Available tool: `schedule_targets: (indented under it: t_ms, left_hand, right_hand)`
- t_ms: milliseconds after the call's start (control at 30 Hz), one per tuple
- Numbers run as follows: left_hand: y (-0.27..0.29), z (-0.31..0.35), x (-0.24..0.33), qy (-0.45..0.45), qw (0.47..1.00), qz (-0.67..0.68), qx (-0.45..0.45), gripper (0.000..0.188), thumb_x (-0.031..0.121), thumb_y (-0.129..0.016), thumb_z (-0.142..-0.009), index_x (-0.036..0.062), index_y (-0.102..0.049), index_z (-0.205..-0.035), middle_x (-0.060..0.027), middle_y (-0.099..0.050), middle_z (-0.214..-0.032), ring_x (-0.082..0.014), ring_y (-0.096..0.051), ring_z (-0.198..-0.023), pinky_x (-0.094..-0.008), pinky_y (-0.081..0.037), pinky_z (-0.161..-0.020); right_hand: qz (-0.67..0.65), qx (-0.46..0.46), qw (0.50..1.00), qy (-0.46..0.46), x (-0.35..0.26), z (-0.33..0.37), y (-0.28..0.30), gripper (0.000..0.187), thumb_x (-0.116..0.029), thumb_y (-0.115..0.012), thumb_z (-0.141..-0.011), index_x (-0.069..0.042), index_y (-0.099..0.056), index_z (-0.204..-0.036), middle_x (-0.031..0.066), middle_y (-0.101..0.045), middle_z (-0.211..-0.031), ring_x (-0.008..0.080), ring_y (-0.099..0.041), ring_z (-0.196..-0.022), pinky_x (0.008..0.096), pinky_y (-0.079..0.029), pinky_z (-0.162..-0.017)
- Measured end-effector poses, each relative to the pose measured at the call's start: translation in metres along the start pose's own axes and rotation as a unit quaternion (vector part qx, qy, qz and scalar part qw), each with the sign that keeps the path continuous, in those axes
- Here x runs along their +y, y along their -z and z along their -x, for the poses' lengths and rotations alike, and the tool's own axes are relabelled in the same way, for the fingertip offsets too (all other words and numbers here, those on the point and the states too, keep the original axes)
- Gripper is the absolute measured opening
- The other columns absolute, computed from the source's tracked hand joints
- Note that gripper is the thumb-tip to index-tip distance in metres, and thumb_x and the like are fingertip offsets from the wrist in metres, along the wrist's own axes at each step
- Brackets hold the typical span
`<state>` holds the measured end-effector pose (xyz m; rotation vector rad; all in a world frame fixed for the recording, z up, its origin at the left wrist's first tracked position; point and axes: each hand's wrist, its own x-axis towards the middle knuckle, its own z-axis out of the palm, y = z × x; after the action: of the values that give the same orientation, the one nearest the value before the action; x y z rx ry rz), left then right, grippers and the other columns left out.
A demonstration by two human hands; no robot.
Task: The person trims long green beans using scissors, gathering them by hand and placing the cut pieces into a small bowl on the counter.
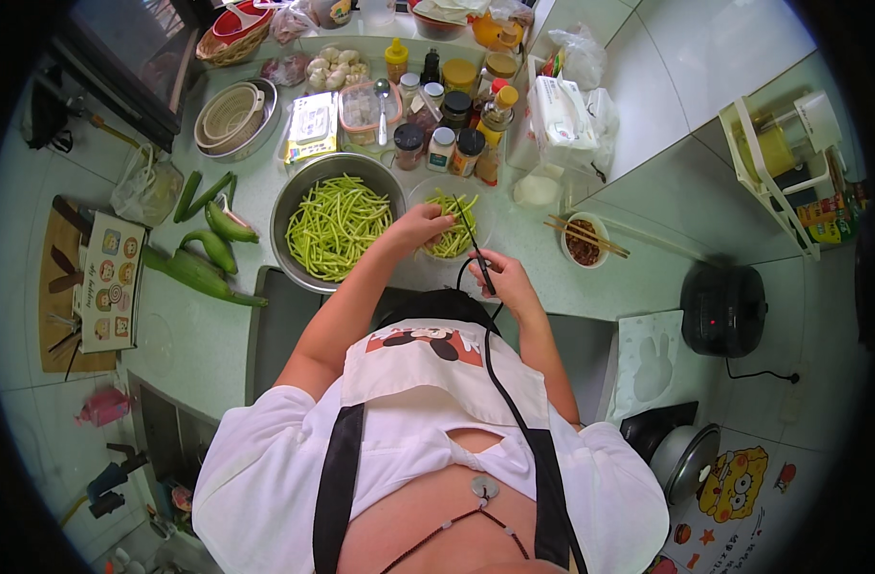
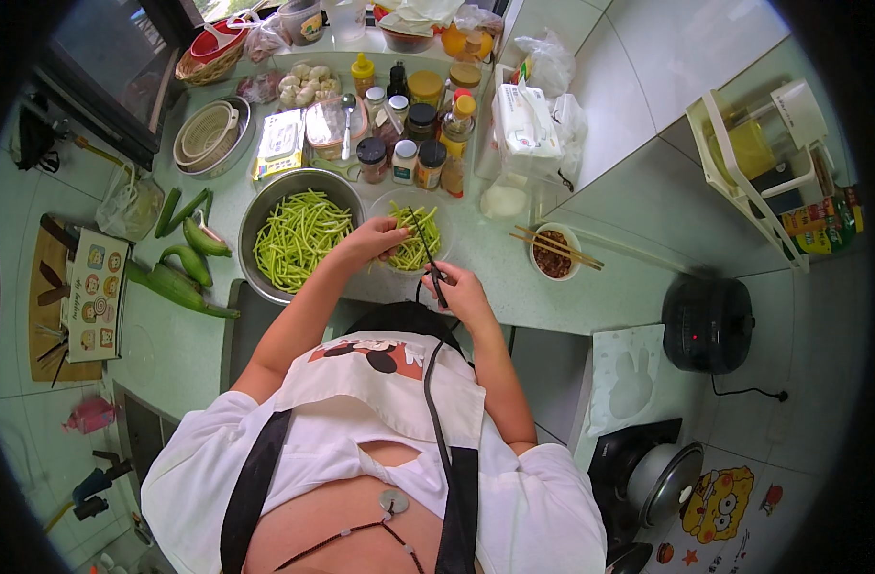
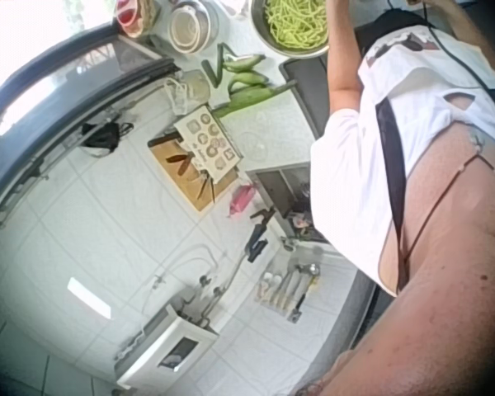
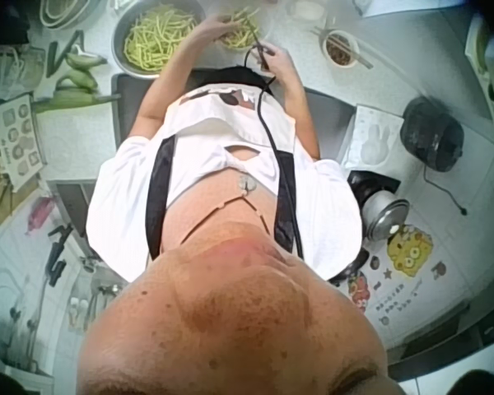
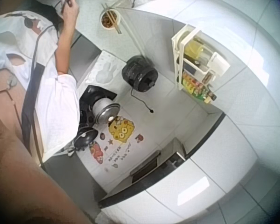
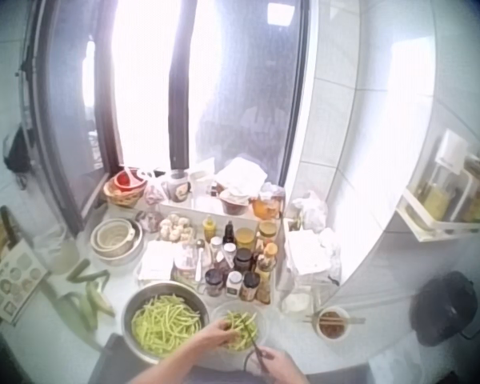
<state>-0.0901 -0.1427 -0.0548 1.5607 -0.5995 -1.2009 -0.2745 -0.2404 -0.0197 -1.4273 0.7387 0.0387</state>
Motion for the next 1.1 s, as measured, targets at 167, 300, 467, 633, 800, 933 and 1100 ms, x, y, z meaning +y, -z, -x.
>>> schedule_targets:
  t_ms: [167,300,467,633,800,933,1100]
  left_hand:
    - [-0.002,0.001,0.004,0.02,1.0,0.015,0.011,0.023,0.027,-0.053,-0.084,0.0049,-0.054,-0.077,0.0016,-0.045,-0.055,-0.0067,-0.039,-0.046,-0.021,-0.03,-0.041]
    - [-0.003,0.002,0.006,0.023,0.999,0.013,0.02,0.025,0.026,-0.052,-0.084,0.0027,-0.055,-0.077,0.0002,-0.046,-0.054,-0.0082,-0.041,-0.046,-0.0227,-0.032,-0.043]
    - [-0.001,-0.003,-0.001,0.027,0.999,0.01,0.029,0.025,0.026,-0.052,-0.083,0.0014,-0.056,-0.08,-0.0001,-0.046,-0.054,-0.0089,-0.041,-0.045,-0.0247,-0.032,-0.042]
    - [0.001,0.001,0.004,0.024,0.999,-0.034,0.034,0.023,0.024,-0.053,-0.081,0.0015,-0.058,-0.078,0.0002,-0.045,-0.054,-0.0084,-0.039,-0.046,-0.0261,-0.03,-0.042]
    - [-0.003,0.001,0.008,0.009,0.997,-0.068,0.024,0.023,0.023,-0.053,-0.081,0.0017,-0.058,-0.074,0.0004,-0.044,-0.052,-0.0084,-0.037,-0.044,-0.0266,-0.028,-0.041]
    - [-0.002,0.002,0.009,0.027,0.996,-0.08,0.007,0.024,0.024,-0.054,-0.081,0.0014,-0.057,-0.074,0.0002,-0.043,-0.051,-0.0088,-0.037,-0.044,-0.0275,-0.028,-0.041]
    - [-0.002,-0.003,0.002,0.034,0.997,-0.061,0.025,0.023,0.025,-0.053,-0.082,0.0043,-0.055,-0.074,0.0013,-0.041,-0.049,-0.0083,-0.037,-0.042,-0.0243,-0.028,-0.039]
  right_hand:
    - [0.004,0.006,1.0,-0.015,-0.002,0.0,-0.002,0.027,-0.02,-0.064,-0.077,-0.006,-0.059,-0.1,-0.0044,-0.048,-0.06,0.0031,-0.044,-0.051,0.0184,-0.038,-0.043]
    - [-0.007,0.006,1.0,-0.025,0.0,0.0,0.0,0.027,-0.02,-0.063,-0.077,-0.006,-0.059,-0.1,-0.004,-0.048,-0.059,0.0034,-0.044,-0.05,0.0181,-0.037,-0.041]
    - [-0.013,-0.017,0.999,-0.038,0.002,-0.002,0.004,0.028,-0.02,-0.063,-0.077,-0.006,-0.059,-0.1,-0.0037,-0.047,-0.058,0.0038,-0.044,-0.05,0.0185,-0.035,-0.039]
    - [0.002,-0.025,0.999,-0.022,-0.008,0.004,0.004,0.028,-0.018,-0.062,-0.078,-0.004,-0.058,-0.102,-0.0025,-0.048,-0.06,0.0045,-0.046,-0.051,0.0187,-0.038,-0.042]
    - [0.025,-0.016,1.0,-0.01,-0.01,0.004,-0.001,0.029,-0.019,-0.062,-0.077,-0.004,-0.058,-0.101,-0.0031,-0.049,-0.06,0.004,-0.045,-0.05,0.0191,-0.037,-0.042]
    - [0.009,-0.019,1.0,-0.021,-0.006,0.002,0.0,0.028,-0.019,-0.062,-0.077,-0.004,-0.059,-0.1,-0.0033,-0.049,-0.059,0.0035,-0.045,-0.05,0.0189,-0.036,-0.04]
    - [0.024,-0.021,0.999,-0.021,-0.003,0.002,0.003,0.026,-0.019,-0.062,-0.077,-0.005,-0.06,-0.098,-0.003,-0.048,-0.056,0.0037,-0.044,-0.049,0.0193,-0.036,-0.04]
